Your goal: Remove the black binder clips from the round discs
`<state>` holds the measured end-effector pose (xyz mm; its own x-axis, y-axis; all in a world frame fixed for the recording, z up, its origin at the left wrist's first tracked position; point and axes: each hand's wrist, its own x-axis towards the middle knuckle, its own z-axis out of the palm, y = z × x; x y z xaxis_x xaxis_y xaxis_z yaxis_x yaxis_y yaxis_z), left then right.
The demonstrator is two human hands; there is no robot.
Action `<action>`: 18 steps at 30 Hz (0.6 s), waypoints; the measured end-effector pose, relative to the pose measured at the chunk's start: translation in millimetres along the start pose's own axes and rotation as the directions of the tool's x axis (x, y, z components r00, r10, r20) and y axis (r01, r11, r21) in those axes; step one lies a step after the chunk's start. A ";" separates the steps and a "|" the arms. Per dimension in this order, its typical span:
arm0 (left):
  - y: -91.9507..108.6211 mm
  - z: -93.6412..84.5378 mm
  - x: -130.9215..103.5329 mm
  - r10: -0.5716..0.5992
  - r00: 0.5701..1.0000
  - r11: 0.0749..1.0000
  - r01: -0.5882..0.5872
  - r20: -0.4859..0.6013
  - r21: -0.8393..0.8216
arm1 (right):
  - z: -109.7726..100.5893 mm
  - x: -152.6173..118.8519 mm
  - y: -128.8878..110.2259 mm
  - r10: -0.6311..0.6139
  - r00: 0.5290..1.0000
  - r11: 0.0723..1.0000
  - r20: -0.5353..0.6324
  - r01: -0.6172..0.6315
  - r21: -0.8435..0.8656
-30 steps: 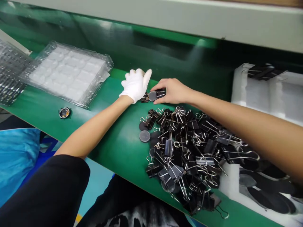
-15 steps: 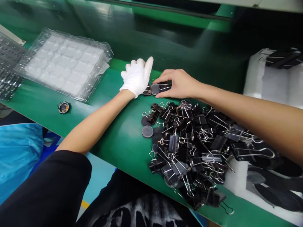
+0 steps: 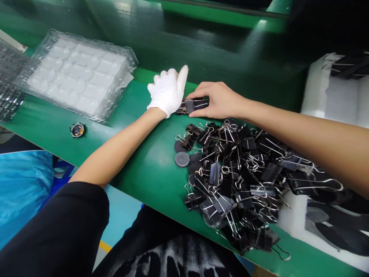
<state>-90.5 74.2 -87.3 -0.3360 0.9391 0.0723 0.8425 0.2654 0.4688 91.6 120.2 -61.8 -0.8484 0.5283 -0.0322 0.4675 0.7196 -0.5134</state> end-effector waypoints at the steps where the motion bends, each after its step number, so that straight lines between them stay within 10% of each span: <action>1: 0.3 0.4 0.4 -0.007 1.000 1.000 0.007 -0.009 -0.001 | 0.4 -0.5 0.1 -0.001 1.000 1.000 -0.007 0.001 0.005; 11: -5.7 0.3 3.5 0.057 0.994 0.979 -0.074 -0.096 -0.190 | -3.3 1.8 -8.4 -0.002 1.000 0.999 0.002 0.002 -0.044; 18: -15.6 -7.1 -12.9 0.191 0.956 0.652 -0.293 -0.223 -0.700 | -30.5 -21.1 -17.1 0.156 0.980 0.937 0.124 -0.187 0.296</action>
<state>-102.4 56.5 -89.3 -0.2542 0.8998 0.3545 0.3530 -0.2550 0.9002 109.1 110.5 -26.2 -0.7891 0.5741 -0.2186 0.5234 0.4421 -0.7285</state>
